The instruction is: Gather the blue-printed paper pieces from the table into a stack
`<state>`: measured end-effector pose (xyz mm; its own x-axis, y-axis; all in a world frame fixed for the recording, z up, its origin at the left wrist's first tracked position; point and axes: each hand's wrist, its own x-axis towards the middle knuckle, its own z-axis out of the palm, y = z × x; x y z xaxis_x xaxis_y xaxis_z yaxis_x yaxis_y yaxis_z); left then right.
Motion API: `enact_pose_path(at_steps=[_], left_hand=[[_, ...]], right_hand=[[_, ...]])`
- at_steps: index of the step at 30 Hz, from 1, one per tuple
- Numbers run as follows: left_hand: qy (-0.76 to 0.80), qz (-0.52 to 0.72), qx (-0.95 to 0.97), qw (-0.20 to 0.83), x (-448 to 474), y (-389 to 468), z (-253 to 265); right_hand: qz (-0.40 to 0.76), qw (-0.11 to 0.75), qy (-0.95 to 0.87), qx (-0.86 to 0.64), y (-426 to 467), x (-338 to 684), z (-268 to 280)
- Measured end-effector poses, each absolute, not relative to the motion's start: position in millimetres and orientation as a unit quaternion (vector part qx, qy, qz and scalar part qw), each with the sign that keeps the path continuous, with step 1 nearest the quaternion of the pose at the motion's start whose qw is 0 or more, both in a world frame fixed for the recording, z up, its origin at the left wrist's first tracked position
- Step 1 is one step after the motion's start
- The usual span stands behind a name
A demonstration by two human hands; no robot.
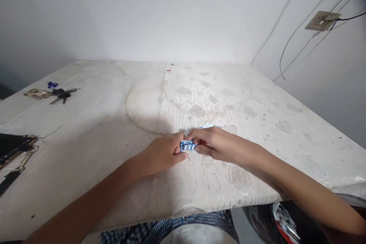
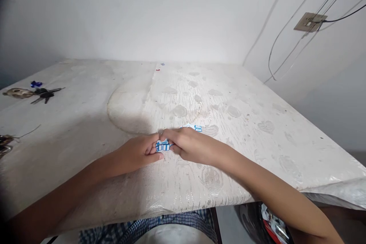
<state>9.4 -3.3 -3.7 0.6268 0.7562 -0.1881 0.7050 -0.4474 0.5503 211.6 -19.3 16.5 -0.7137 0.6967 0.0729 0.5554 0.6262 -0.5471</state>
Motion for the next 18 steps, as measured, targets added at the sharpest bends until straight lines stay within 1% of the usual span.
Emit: enact_pose_path(at_steps=[6, 10, 12, 14, 18], left_hand=[[0.430, 0.039, 0.846, 0.311, 10.0, -3.5, -3.9], [0.424, 0.054, 0.864, 0.266, 10.8, -3.2, -8.0], [0.423, 0.065, 0.871, 0.239, 11.8, -4.4, -9.8], [0.423, 0.073, 0.873, 0.231, 13.0, -5.8, -11.0], [0.425, 0.098, 0.860, 0.265, 14.5, -6.7, -11.5]], right_hand=[[0.140, 0.119, -0.921, -0.344, -19.7, 206.2, 4.6], [0.098, 0.125, -0.913, -0.376, -19.5, 203.6, 1.5], [0.123, 0.141, -0.903, -0.387, -19.2, 204.7, 1.7], [0.176, 0.154, -0.892, -0.387, -18.2, 207.0, 2.0], [0.267, 0.147, -0.875, -0.376, -14.6, 210.5, 0.2]])
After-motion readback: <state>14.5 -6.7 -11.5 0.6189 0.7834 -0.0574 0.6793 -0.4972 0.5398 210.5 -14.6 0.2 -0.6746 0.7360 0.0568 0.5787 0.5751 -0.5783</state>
